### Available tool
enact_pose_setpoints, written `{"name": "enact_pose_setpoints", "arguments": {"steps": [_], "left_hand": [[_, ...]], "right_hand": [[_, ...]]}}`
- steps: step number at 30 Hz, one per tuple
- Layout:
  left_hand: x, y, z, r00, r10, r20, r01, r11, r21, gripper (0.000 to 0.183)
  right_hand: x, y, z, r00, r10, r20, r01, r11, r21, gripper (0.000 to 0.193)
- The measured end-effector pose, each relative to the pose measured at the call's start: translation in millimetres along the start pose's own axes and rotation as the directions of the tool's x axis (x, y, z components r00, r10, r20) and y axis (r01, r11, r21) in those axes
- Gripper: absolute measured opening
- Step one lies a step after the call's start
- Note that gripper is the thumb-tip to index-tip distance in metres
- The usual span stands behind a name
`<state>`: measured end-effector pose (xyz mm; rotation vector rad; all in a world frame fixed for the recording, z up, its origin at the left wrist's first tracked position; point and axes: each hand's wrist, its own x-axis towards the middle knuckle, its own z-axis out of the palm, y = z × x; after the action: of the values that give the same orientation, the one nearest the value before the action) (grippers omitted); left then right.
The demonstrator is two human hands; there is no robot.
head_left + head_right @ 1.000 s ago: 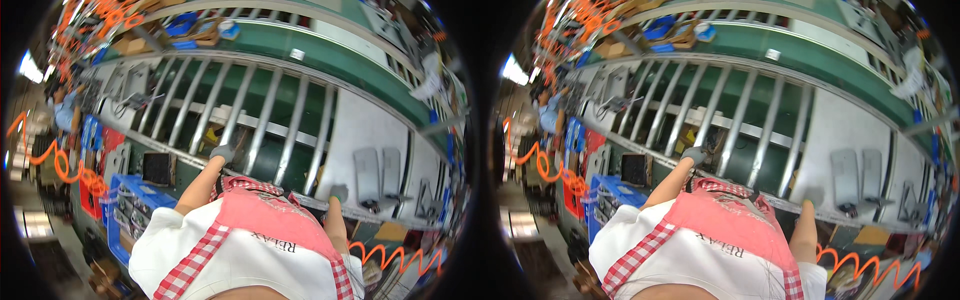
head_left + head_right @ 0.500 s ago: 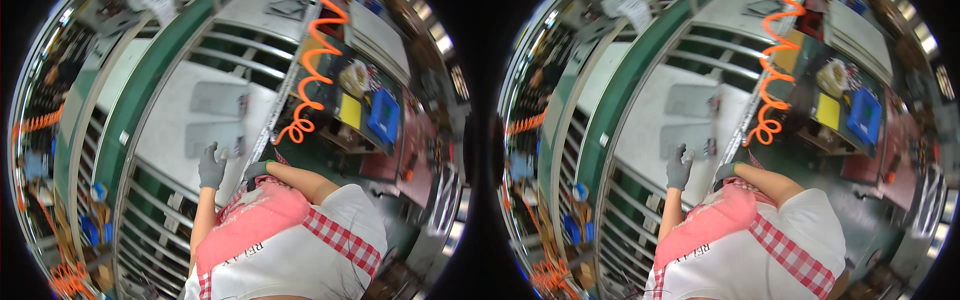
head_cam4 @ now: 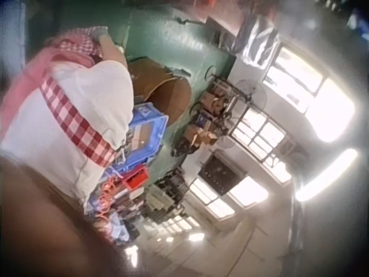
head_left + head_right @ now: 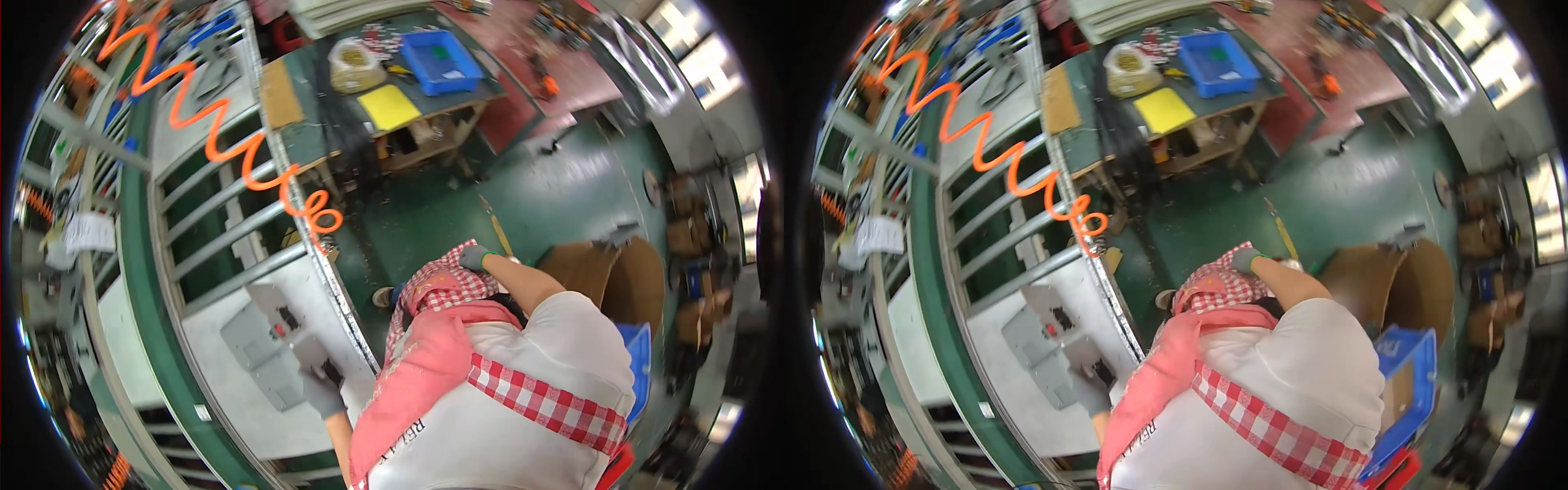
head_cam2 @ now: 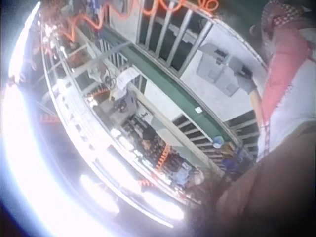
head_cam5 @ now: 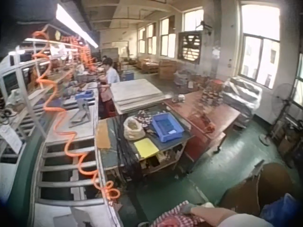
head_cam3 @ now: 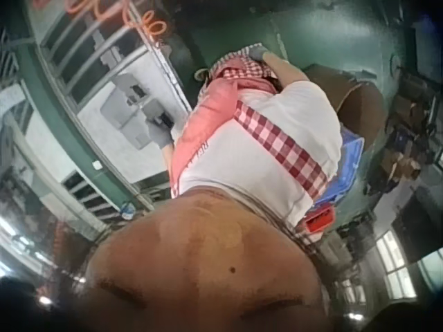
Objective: The person uses a pneumatic screwdriver to fasten screws into metal electrical enclosures on a workbench. They then move to a different station to assemble a circuit board, using a heat gun to apply heat to components and attaching wires to the board.
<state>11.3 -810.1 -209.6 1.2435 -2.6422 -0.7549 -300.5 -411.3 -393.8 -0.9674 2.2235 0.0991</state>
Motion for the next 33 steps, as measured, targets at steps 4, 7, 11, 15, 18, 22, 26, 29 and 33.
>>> {"name": "enact_pose_setpoints", "arguments": {"steps": [4, 7, 11, 15, 18, 22, 26, 29, 33], "left_hand": [[-27, -17, -8, 0.982, 0.17, -0.083, -0.167, 0.985, 0.041, 0.031], [-43, -32, 1, 0.834, 0.268, -0.482, -0.259, 0.962, 0.086, 0.036], [-11, 39, -14, 0.715, 0.216, -0.665, -0.195, 0.975, 0.107, 0.025], [4, 112, 5, 0.647, 0.364, -0.669, -0.404, 0.909, 0.104, 0.022], [2, 185, 36, 0.618, 0.517, -0.592, -0.6, 0.797, 0.07, 0.02], [-10, 309, 104, 0.574, 0.692, -0.437, -0.779, 0.626, -0.031, 0.017], [-54, 493, 184, 0.38, 0.899, -0.216, -0.923, 0.355, -0.147, 0.01], [-94, 635, 260, 0.204, 0.979, -0.018, -0.959, 0.197, -0.202, 0.015], [-183, 767, 342, -0.052, 0.978, 0.202, -0.937, 0.022, -0.348, 0.043]], "right_hand": [[-85, 43, 98, 0.943, 0.332, -0.013, -0.288, 0.837, 0.465, 0.027], [-157, 44, 75, 0.805, 0.592, -0.047, -0.444, 0.653, 0.614, 0.021], [-250, 56, 100, 0.3, 0.953, 0.035, -0.471, 0.116, 0.875, 0.021], [-313, 113, 129, -0.034, 0.999, 0.025, -0.578, -0.04, 0.815, 0.027], [-351, 167, 135, -0.35, 0.929, 0.124, -0.437, -0.279, 0.855, 0.028], [-382, 266, 142, -0.449, 0.851, 0.274, -0.205, -0.396, 0.895, 0.037], [-384, 379, 166, -0.364, 0.871, 0.33, -0.152, -0.405, 0.902, 0.054], [-379, 444, 203, -0.187, 0.916, 0.355, -0.223, -0.391, 0.893, 0.041], [-397, 438, 117, -0.222, 0.912, 0.344, 0.266, -0.283, 0.922, 0.031]]}}
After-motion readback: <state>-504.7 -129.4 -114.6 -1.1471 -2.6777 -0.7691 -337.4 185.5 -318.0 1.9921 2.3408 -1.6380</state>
